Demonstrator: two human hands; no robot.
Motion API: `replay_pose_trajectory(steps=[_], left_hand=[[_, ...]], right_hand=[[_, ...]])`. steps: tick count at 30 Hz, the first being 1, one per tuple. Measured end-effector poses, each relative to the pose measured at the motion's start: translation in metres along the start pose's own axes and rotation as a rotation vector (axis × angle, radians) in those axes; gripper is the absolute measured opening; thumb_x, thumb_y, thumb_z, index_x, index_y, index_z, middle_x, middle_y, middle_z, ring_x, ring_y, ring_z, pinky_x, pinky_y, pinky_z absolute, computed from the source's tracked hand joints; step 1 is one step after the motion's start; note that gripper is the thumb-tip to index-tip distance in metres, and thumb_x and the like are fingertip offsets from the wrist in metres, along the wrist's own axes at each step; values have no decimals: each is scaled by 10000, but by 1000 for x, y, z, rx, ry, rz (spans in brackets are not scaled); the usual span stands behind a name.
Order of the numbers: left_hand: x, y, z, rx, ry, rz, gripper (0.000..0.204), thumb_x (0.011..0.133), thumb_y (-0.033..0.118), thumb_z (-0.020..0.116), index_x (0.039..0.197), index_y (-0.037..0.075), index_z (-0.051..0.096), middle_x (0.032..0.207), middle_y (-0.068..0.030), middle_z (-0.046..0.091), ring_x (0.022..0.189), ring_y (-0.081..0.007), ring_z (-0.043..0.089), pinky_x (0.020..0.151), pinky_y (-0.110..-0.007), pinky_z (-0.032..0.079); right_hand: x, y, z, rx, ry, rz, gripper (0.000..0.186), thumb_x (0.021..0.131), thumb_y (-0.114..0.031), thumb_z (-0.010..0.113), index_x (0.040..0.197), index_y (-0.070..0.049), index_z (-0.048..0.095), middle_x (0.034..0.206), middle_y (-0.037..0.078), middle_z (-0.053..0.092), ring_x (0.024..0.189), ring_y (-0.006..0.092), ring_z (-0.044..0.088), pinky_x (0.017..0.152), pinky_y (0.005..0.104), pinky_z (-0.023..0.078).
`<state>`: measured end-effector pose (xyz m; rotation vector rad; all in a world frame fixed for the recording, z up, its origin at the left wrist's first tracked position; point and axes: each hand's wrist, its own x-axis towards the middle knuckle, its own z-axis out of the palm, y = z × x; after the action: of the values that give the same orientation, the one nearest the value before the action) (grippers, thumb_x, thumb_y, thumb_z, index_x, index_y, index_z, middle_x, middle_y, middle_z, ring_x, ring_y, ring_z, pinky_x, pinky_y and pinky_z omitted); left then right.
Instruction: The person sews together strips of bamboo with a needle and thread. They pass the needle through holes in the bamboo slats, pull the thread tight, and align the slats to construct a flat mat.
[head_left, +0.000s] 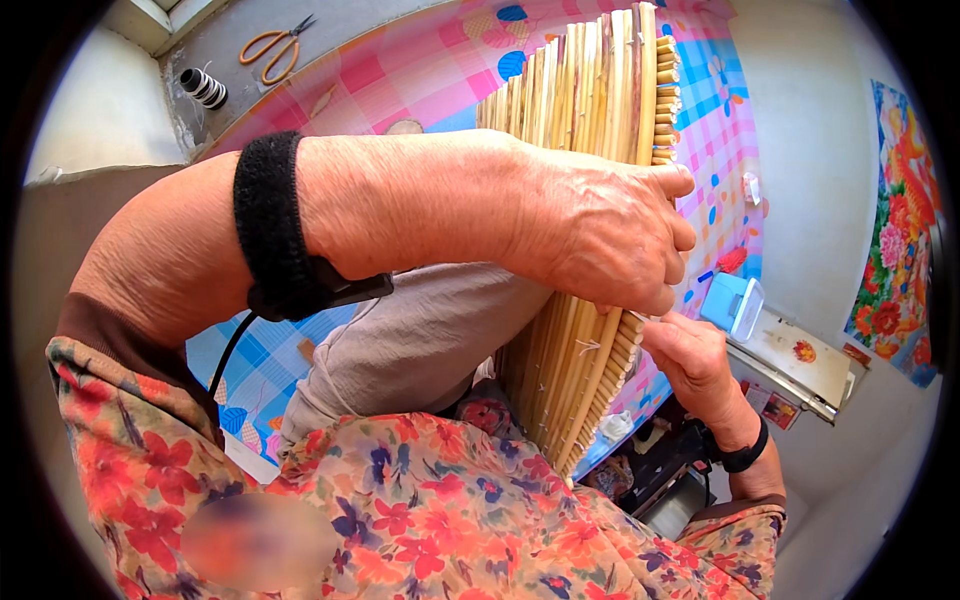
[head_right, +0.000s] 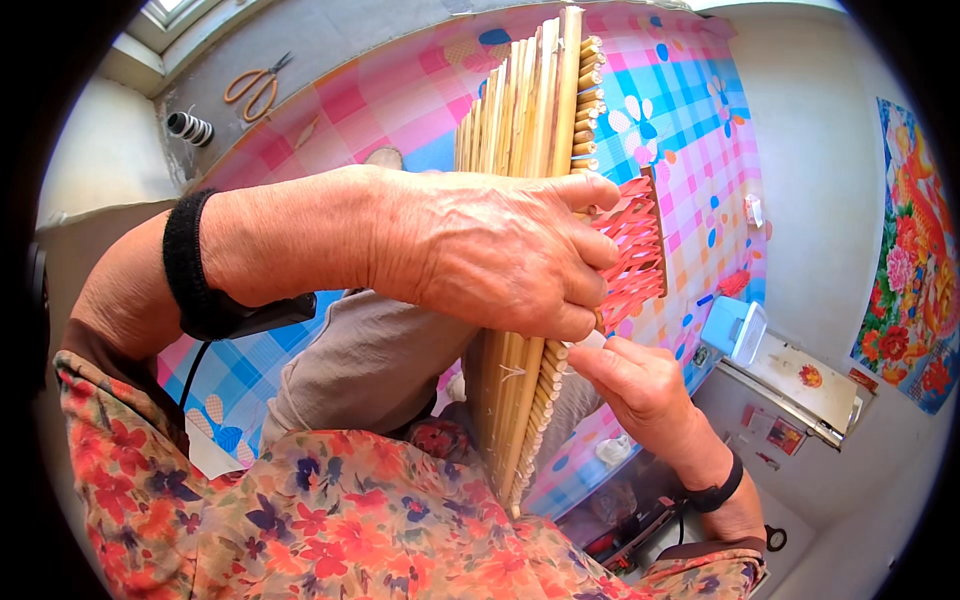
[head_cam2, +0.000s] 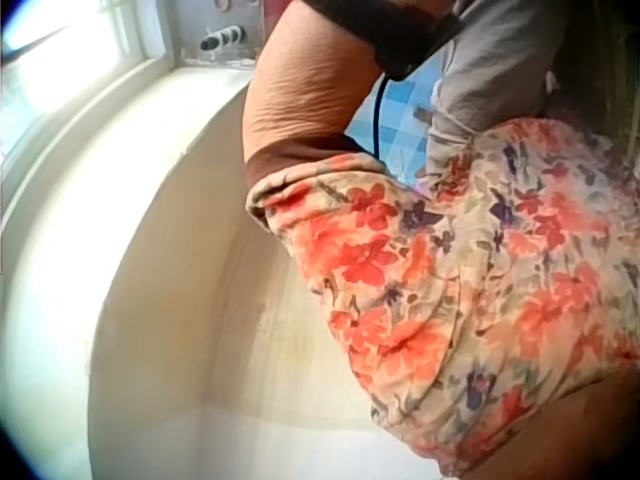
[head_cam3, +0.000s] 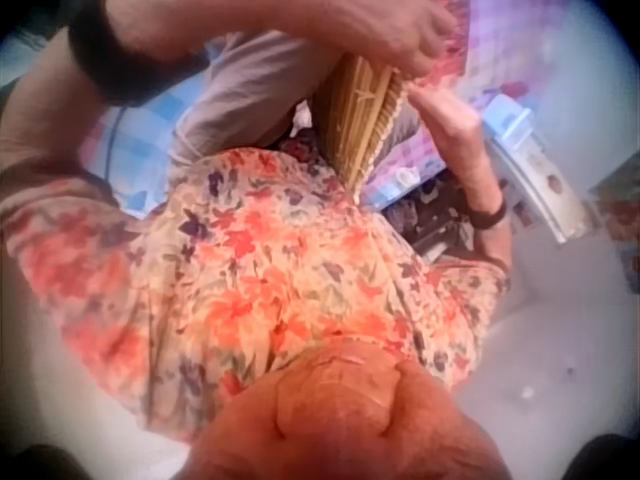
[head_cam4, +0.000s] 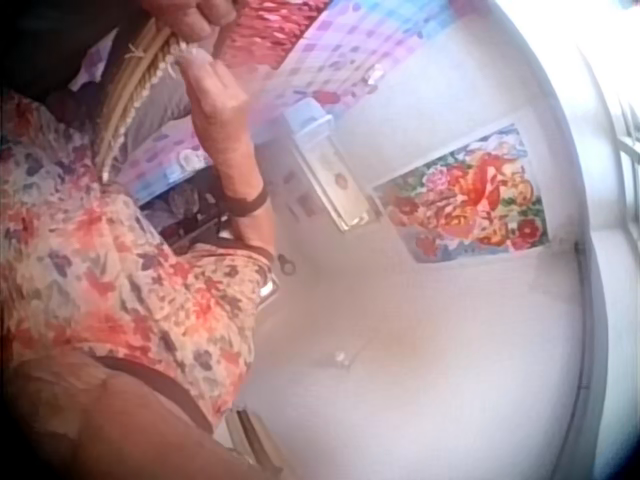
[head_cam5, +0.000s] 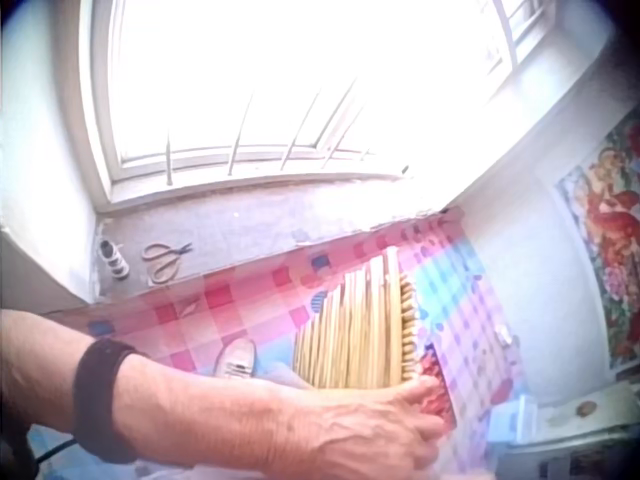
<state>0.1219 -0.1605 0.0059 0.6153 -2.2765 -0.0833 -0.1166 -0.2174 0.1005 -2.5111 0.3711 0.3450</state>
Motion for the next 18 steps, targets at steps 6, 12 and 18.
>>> replay_pose_trajectory(steps=[6,12,18], left_hand=[[1,-1,1,124,4,-2,55,781,258,694,808,212,680,820,112,644,956,-102,570,916,-349,354],[0,1,-6,3,-25,-29,72,749,165,653,820,155,647,829,33,629,958,-159,580,1065,-464,322],[0,-4,1,15,19,-14,89,744,180,652,831,158,646,831,35,629,953,-161,581,1053,-457,330]], right_hand=[[5,2,4,2,-5,-26,195,799,65,681,981,9,645,744,115,586,615,270,613,521,336,472],[10,-4,3,-28,2,-16,169,816,59,669,974,14,629,772,125,601,645,288,622,548,347,485],[10,-13,7,5,-46,216,234,840,29,653,1042,13,537,777,161,594,682,360,613,584,398,490]])
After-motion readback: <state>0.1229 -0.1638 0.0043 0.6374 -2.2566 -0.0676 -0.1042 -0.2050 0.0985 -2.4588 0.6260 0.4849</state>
